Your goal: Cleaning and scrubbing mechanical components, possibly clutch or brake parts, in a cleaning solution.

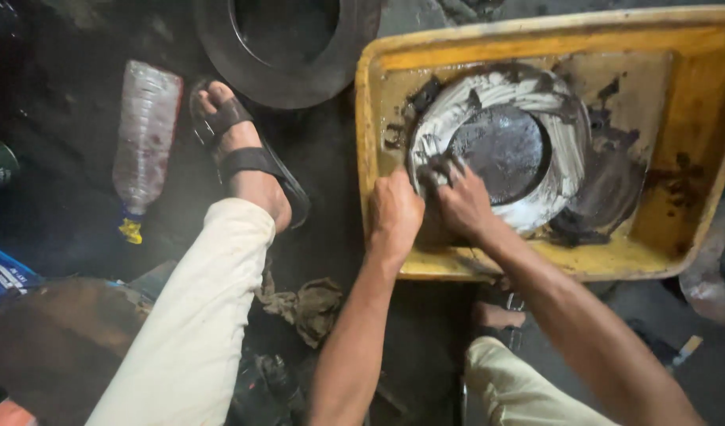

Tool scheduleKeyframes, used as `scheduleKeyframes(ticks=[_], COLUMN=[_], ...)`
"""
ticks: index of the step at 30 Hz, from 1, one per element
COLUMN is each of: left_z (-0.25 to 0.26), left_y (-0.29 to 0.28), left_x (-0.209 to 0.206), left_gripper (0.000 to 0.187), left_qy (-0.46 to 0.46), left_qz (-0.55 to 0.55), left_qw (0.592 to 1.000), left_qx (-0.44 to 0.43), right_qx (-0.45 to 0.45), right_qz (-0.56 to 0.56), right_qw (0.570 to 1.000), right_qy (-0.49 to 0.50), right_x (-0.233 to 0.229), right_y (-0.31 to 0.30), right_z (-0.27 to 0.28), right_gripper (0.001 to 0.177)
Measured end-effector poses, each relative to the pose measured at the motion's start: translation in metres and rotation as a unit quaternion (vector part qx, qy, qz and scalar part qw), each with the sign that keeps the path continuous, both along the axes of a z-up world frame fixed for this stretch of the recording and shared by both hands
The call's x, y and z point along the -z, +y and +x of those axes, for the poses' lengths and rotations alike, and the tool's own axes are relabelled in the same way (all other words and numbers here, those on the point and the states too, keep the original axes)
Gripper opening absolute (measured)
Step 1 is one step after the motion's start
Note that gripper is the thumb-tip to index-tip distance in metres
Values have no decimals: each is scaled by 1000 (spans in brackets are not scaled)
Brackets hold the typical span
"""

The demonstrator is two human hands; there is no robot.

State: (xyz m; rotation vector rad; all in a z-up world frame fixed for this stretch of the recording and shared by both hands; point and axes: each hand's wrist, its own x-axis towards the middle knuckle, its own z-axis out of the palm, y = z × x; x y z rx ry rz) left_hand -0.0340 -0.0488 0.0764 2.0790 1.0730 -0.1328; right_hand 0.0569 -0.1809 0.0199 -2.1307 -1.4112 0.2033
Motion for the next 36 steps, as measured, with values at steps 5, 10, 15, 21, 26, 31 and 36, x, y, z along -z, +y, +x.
scheduleKeyframes(ticks=[5,10,15,21,26,31,36], left_z=[-10,5,-10,-8,-2,1,8], left_y=[-1,3,5,-10,5,-16,15], left_x=[-2,-13,-13,6,-17,-42,-28], left_gripper=[8,10,11,28,19,19,23], left_qy=[-14,-21,2,-82,-44,33,-84], left_qz=[43,9,17,39,17,-37,65], left_qw=[999,1000,1000,996,998,998,992], left_qx=[17,15,-3,14,-52,-39,-68], right_qx=[29,-5,-6,-23,-16,-12,7], right_qz=[-50,-2,-16,-44,-1,-77,11], right_qw=[998,1000,999,999,999,996,999], right_qy=[-2,-29,-37,-15,-45,-47,-37], right_x=[-18,-20,-19,-20,-31,-12,-20], right_y=[10,5,9,-5,4,-9,15], right_z=[6,2,0,2,-10,0,-2], right_gripper=[39,31,35,36,38,33,29])
